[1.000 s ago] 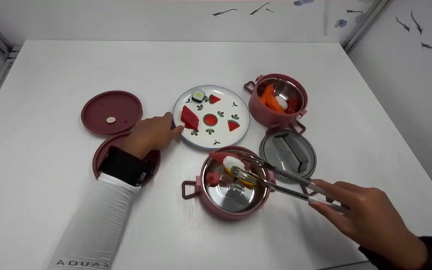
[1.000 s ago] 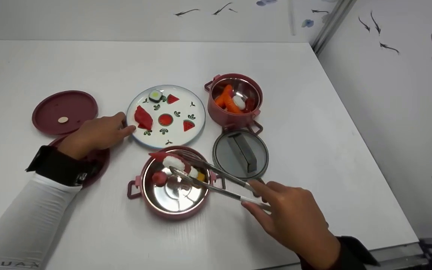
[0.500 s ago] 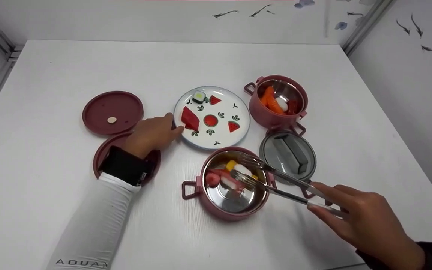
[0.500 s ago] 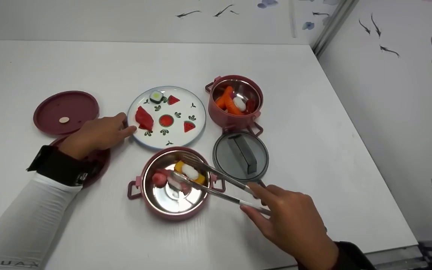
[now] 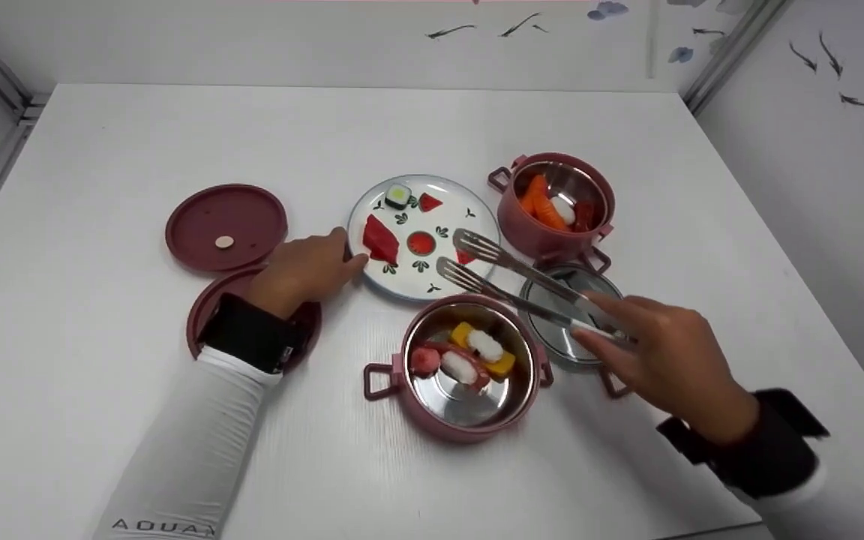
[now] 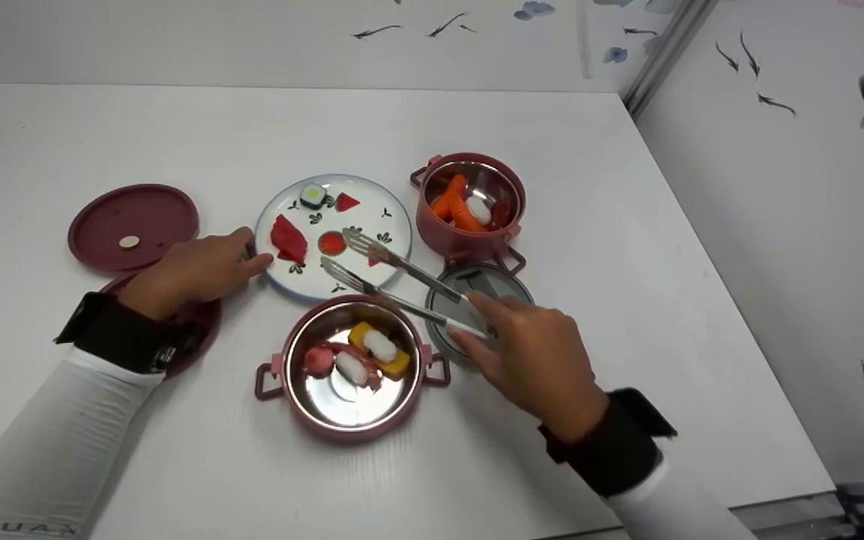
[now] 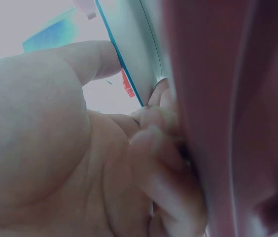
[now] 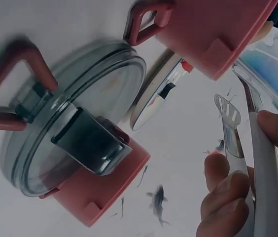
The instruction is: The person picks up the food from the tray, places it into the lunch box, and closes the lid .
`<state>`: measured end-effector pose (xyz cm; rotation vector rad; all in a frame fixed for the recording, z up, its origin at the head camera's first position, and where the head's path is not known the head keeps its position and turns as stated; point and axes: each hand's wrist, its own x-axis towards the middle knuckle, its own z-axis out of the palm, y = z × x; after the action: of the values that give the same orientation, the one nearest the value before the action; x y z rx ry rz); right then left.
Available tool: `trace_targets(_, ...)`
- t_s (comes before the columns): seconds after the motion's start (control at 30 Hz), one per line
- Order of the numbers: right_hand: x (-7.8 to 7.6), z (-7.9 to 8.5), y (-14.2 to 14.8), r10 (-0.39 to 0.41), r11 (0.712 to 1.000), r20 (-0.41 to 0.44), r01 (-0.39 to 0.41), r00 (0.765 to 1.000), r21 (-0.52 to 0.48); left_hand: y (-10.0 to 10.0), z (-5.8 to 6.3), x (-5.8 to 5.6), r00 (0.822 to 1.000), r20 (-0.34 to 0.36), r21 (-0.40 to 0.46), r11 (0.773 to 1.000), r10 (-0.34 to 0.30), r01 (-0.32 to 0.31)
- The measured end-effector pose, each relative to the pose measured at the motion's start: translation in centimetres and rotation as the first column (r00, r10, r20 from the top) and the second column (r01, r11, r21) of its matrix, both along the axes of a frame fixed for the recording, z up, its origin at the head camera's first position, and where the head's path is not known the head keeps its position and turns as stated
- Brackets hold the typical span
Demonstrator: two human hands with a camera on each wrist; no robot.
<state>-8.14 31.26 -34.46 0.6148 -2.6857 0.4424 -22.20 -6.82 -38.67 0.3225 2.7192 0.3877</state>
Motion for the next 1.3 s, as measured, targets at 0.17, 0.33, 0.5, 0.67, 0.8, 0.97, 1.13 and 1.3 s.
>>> trace_targets(0.17, -4.9, -0.4, -2.0, 0.015, 0.998, 0.055, -0.017, 0.998, 0.053, -0.2, -0.1, 0.0, 1.000, 0.002, -0.002, 1.000, 0.004, -0.004)
trace_targets(0.33, -9.2, -0.2, -3.7, -0.022, 0.994, 0.170, 0.004, 0.985, 0.106, -0.1, -0.1, 0.0, 1.000, -0.005, 0.005, 1.000, -0.003, 0.003)
trace_targets(0.5, -11.8, -0.1, -4.9, -0.060, 0.991, 0.269, 0.024, 0.961, 0.134, 0.1, -0.2, -0.1, 1.000, -0.016, 0.015, 1.000, -0.006, 0.007)
trace_targets(0.67, -12.8, -0.1, -5.5, -0.076, 0.988, 0.291, 0.032, 0.954, 0.153, 0.0, -0.4, 0.0, 1.000, -0.010, 0.008, 1.000, -0.003, 0.003)
trace_targets(0.8, -13.2, 0.1, -5.7, -0.088, 0.986, 0.309, 0.040, 0.947, 0.159, -0.1, -0.3, 0.0, 1.000, -0.006, -0.007, 1.000, 0.001, -0.001)
trace_targets(0.97, -13.6, 0.0, -5.9, -0.067, 0.991, 0.353, 0.021, 0.933, 0.130, -0.1, -0.4, -0.2, 1.000, 0.001, -0.015, 1.000, 0.000, 0.000)
trace_targets(1.13, -14.0, -0.3, -6.4, -0.044, 0.993, 0.375, -0.001, 0.926, 0.119, 0.0, -0.4, -0.2, 1.000, -0.001, -0.013, 1.000, 0.006, -0.006)
trace_targets(1.3, -13.9, -0.5, -6.5, -0.075, 0.990, 0.389, 0.021, 0.918, 0.141, 0.2, -0.4, -0.2, 1.000, -0.009, -0.007, 1.000, 0.011, -0.011)
